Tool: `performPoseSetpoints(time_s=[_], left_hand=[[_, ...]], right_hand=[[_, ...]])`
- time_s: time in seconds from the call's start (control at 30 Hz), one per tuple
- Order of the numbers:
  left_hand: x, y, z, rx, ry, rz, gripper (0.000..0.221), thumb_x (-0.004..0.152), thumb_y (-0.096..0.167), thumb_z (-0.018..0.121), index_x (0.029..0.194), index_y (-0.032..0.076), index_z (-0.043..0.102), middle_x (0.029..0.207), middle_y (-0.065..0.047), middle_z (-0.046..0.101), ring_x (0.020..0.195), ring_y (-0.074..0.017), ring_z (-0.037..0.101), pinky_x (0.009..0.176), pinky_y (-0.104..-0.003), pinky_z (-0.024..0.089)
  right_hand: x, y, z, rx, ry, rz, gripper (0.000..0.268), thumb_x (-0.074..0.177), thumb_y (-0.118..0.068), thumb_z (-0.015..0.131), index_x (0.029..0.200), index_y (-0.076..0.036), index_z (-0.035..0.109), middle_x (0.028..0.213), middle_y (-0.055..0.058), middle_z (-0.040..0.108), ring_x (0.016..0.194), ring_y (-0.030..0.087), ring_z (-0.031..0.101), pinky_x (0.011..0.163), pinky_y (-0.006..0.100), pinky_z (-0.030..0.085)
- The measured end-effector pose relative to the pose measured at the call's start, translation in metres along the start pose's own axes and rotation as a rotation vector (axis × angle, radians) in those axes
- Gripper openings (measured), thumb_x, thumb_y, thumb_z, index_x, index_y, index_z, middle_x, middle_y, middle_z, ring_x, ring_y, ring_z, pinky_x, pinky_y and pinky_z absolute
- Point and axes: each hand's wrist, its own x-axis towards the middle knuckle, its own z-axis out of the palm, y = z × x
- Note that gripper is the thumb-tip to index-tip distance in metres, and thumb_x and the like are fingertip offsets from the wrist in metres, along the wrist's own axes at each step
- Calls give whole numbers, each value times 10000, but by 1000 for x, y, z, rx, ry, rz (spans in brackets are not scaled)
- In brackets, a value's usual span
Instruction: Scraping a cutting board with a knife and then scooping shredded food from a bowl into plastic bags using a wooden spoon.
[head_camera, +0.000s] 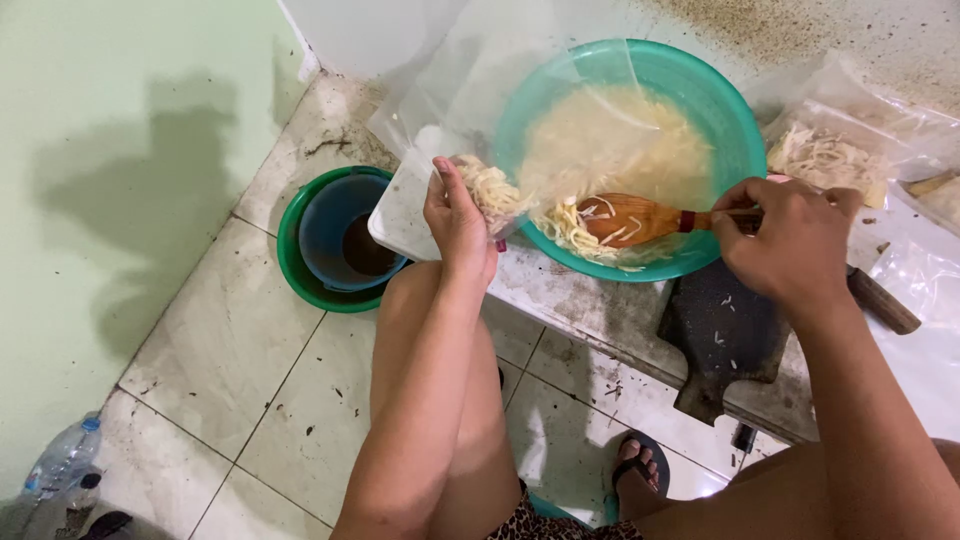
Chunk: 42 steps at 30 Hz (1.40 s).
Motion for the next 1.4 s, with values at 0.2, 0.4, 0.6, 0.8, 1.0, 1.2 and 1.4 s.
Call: performPoseSetpoints(time_s=[0.2, 0.4, 0.6, 0.8, 1.0, 1.2, 1.4], left_hand=[[0, 5, 6, 2, 7, -29, 552, 970, 552, 516, 1062, 15, 605, 937, -60, 637, 804, -113, 625, 689, -269, 528], [20, -17, 8, -63, 182, 2, 437, 990, 555, 643, 1016, 121, 692, 965, -90, 758, 932, -155, 728, 865, -379, 613], [18, -15, 6, -108, 202, -68, 473, 1008, 575, 602, 1071, 114, 689, 1008, -114, 756, 988, -178, 719, 892, -409, 611], [31, -17, 7, -132, 195, -73, 494, 1001, 582, 610, 1090, 104, 701, 1048, -150, 767, 1010, -231, 740, 877, -435, 618], [26, -15, 6, -141, 205, -71, 490, 1009, 579, 606, 1123, 116, 716, 1082, -136, 765, 1061, -234, 724, 923, -444, 606], [26, -16, 10, -144, 209, -49, 477, 1017, 558, 606, 1130, 109, 719, 1092, -130, 761, 1084, -237, 712, 943, -436, 596], [12, 8, 13, -154, -6, -15, 494, 1027, 502, 482, 993, 19, 579, 875, -38, 629, 744, -95, 610, 648, -268, 513]], right_hand=[[5, -11, -10, -239, 243, -257, 25, 941, -191, 820, 944, -215, 812, 1067, -19, 709, 966, 203, 595, 1036, 406, 324], [58, -46, 37, -46, 121, -525, 69, 791, -221, 785, 793, -280, 749, 955, -39, 688, 939, 241, 667, 967, 471, 441], [78, -81, 45, -88, 6, -687, 111, 742, -226, 868, 777, -266, 771, 875, -32, 650, 898, 217, 643, 962, 447, 393], [82, -92, 34, -164, -47, -730, 104, 711, -269, 866, 758, -284, 774, 862, -51, 651, 897, 197, 628, 964, 443, 394], [82, -96, 28, -251, -4, -789, 99, 777, -303, 804, 751, -242, 731, 890, -44, 631, 896, 186, 600, 944, 424, 411], [87, -49, 40, -355, 79, -741, 177, 740, -352, 818, 822, -245, 703, 938, -57, 624, 957, 169, 602, 963, 405, 418], [51, -55, -33, -623, 226, -595, 284, 1065, -214, 722, 784, -253, 710, 899, -105, 691, 790, 106, 506, 949, 317, 389]])
